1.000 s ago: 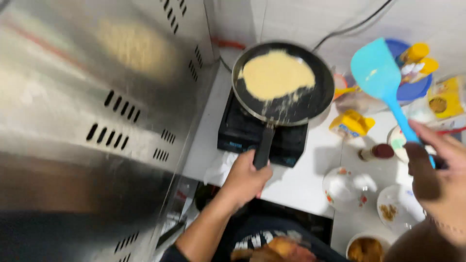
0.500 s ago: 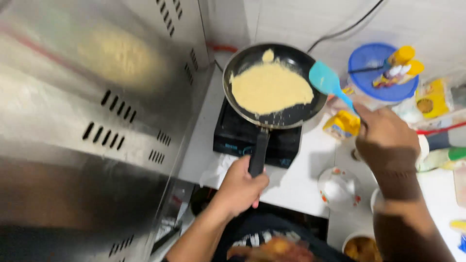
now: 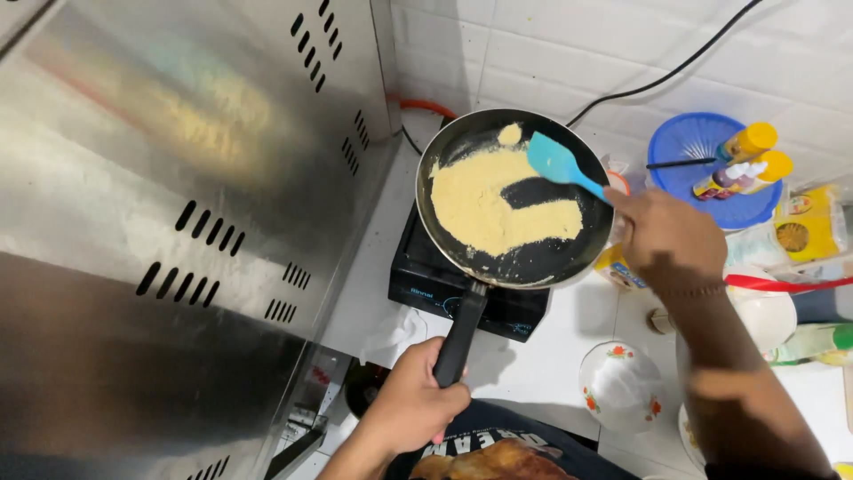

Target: Stirring a mixture in a frying pan on a stove and wiping a plate with a cloth in a kitchen setting.

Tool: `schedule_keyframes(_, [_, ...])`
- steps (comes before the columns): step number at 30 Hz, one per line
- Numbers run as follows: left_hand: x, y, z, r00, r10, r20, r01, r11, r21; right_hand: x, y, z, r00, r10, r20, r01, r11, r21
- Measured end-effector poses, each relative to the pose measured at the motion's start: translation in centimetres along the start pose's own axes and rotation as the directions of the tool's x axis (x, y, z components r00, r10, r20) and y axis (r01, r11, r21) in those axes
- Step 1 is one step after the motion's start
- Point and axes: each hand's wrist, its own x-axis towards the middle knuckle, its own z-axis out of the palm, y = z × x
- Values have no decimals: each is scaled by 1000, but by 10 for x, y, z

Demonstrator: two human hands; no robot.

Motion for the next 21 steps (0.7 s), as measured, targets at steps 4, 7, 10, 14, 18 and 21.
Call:
schedule_keyframes(4, [-5, 1, -7, 998, -55, 15, 54, 997, 48, 57, -16, 15, 998, -23, 56, 13, 986, 164])
schedule_keyframes(7, [2, 1, -8, 997, -79, 11, 78, 996, 39, 57, -24, 10, 966, -189, 174, 126, 939, 321])
schedule_keyframes(10, [5, 8, -9, 998, -55, -27, 56, 998, 34, 58, -6, -22, 903, -381, 199, 295, 886, 359])
schedule_keyframes(14, [2, 8, -10, 990, -141, -25, 142, 989, 48, 85, 12, -15, 951, -288, 108, 267, 948, 176])
schedule_keyframes(18, [5, 1, -8, 999, -35, -34, 40, 991, 131, 96, -10, 22, 890, -452, -52, 431, 801, 416])
schedule_keyframes(21, [6, -1, -9, 997, -31, -65, 39, 991, 129, 80, 1, -2, 812, -564, 154, 500, 806, 317])
